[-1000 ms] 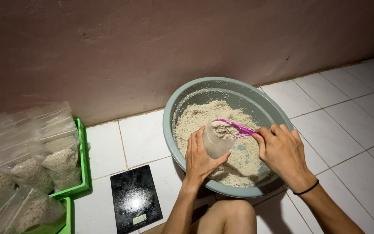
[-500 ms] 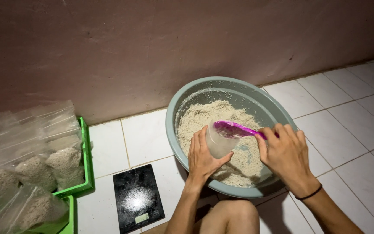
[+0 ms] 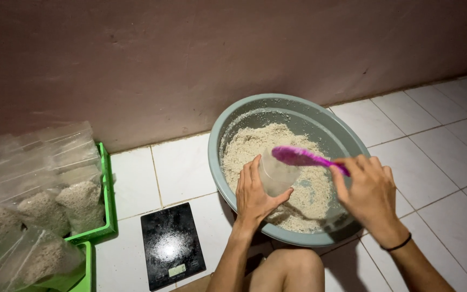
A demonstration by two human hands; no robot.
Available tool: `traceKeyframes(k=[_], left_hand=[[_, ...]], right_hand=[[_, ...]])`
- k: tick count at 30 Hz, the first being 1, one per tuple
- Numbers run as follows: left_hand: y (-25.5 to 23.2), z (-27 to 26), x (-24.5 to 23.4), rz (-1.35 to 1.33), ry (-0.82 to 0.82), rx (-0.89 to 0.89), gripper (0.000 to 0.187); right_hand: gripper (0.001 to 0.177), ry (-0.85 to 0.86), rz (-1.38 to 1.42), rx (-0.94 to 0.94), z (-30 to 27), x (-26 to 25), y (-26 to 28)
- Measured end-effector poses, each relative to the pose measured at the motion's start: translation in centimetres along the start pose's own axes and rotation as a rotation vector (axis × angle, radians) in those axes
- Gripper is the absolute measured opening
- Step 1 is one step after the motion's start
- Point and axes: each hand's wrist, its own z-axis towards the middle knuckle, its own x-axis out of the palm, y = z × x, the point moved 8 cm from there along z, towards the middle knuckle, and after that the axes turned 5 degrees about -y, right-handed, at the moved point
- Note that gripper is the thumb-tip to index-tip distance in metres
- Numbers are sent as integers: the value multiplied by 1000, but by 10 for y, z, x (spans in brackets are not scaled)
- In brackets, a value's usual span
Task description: Manually filling small plastic bags with grain from a large basin, weighing each bag on a digital scale, and organizing them into a tray.
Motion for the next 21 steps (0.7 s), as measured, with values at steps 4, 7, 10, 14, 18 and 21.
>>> traceKeyframes(k=[4, 7, 10, 14, 18, 21], left_hand=[[1, -2, 1, 107, -48, 73, 103], [5, -4, 0, 119, -84, 68, 107], [4, -1, -4, 5, -50, -30, 102], [12, -3, -5, -48, -108, -37, 107], [15, -5, -3, -94, -109, -37, 107], [13, -5, -3, -85, -115, -5, 108]], right_hand=[[31, 165, 192, 224, 11, 27, -37], [41, 444, 118, 421, -2, 72, -63], [41, 471, -150, 239, -28, 165, -101], [36, 508, -403, 151, -39, 211, -94], [40, 596, -253, 252, -46, 303, -126], [42, 647, 19, 308, -49, 268, -76]])
